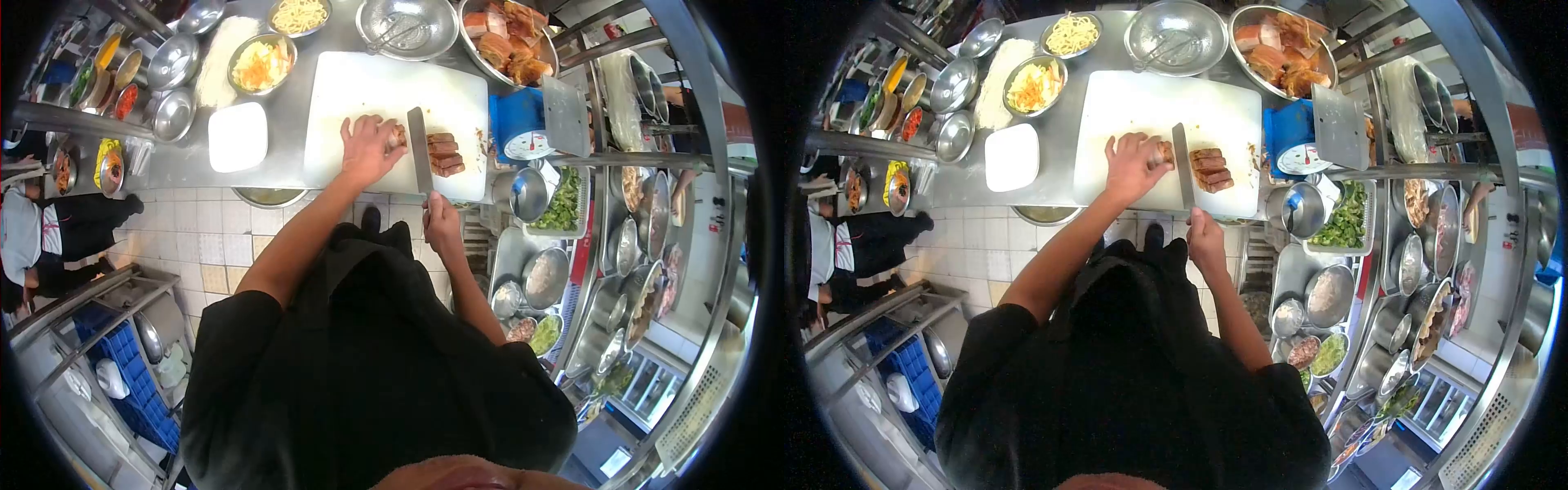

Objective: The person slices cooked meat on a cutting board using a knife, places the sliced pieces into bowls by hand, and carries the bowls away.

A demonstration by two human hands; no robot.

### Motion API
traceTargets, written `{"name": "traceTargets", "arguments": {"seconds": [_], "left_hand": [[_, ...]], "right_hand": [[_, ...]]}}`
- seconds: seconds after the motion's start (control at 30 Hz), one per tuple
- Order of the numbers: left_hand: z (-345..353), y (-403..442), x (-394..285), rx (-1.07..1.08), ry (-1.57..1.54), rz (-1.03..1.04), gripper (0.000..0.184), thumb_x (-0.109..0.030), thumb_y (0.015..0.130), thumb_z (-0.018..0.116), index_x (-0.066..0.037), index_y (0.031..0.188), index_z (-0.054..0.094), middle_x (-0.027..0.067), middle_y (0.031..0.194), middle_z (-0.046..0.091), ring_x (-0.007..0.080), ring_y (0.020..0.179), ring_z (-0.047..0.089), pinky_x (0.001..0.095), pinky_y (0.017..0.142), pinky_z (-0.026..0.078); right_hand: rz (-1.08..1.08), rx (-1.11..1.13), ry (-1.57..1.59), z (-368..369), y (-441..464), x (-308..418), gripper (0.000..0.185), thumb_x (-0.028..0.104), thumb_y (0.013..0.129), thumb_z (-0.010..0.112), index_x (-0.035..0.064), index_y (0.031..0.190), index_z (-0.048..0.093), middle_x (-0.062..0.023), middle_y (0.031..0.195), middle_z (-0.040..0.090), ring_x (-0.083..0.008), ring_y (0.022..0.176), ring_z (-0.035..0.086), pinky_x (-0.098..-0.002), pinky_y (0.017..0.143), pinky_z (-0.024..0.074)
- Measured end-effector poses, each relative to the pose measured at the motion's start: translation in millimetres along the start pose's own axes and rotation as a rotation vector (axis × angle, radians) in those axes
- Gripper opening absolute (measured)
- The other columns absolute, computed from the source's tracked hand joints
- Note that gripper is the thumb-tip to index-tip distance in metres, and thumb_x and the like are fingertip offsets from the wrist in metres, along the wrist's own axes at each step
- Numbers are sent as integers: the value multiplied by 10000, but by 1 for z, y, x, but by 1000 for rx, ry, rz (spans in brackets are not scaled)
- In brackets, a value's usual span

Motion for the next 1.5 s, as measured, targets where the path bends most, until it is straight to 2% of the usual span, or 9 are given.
{"name": "traceTargets", "arguments": {"seconds": [0.1,0.3,0.5,0.6,0.7,1.07,1.17,1.37,1.5], "left_hand": [[6,5,2,101,31,6,524,-366,826,766,-139,1277,624,108,1283,586,287,1281,488,625,1135,211],[-1,-10,31,121,3,-56,489,-359,822,763,-151,1245,634,92,1265,597,278,1257,506,586,1146,225],[-16,-12,27,85,-54,-147,482,-350,770,803,-138,1179,658,69,1195,626,275,1190,527,556,1123,240],[-7,-17,28,34,-100,-212,480,-335,749,815,-137,1158,662,56,1150,642,271,1173,532,548,1121,242],[1,-18,27,5,-183,-254,461,-314,736,815,-146,1137,663,48,1112,650,270,1155,545,532,1114,260],[12,-26,45,-41,-178,-209,387,-232,739,780,-143,1091,645,56,1096,642,284,1148,551,474,1075,309],[6,-23,40,-105,-291,-197,372,-240,753,773,-144,1087,641,70,1121,630,300,1184,526,512,1103,289],[5,-13,27,-51,-267,-157,405,-254,745,793,-145,1097,624,64,1138,608,320,1209,502,629,1138,231],[11,-14,32,-57,-236,-196,431,-235,712,821,-153,1084,620,55,1119,608,314,1198,506,613,1128,248]], "right_hand": [[56,9,99,5,2,6,511,434,1078,457,-7,867,605,-27,560,495,-112,504,505,-305,502,402],[66,82,71,13,6,-6,499,420,1078,460,-5,864,612,-39,580,506,-126,521,516,-318,523,417],[-98,50,-164,16,4,1,486,384,1072,455,-27,884,632,-209,726,620,-362,704,635,-436,690,487],[-133,41,-245,11,2,11,478,387,1073,451,-25,911,632,-270,821,640,-462,814,632,-474,747,495],[-162,46,-294,7,3,24,472,389,1073,454,-22,920,627,-286,837,638,-483,831,624,-491,753,492],[-190,-22,-376,4,31,12,462,385,1070,467,-26,927,624,-293,857,646,-508,867,616,-509,758,491],[-145,27,-344,-3,32,14,464,380,1070,469,-31,929,633,-287,850,650,-488,851,629,-492,764,498],[-93,125,-229,6,23,8,471,375,1069,473,-41,932,648,-271,848,663,-459,831,647,-472,769,505],[-128,133,-281,3,20,14,466,367,1070,471,-43,938,650,-271,854,670,-462,839,652,-470,769,509]]}}
Point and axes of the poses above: each hand's wrist, its own y-axis towards the middle knuckle, its own z-axis out of the palm, x = y × z, the point moved 1 cm from there along y, towards the middle knuckle
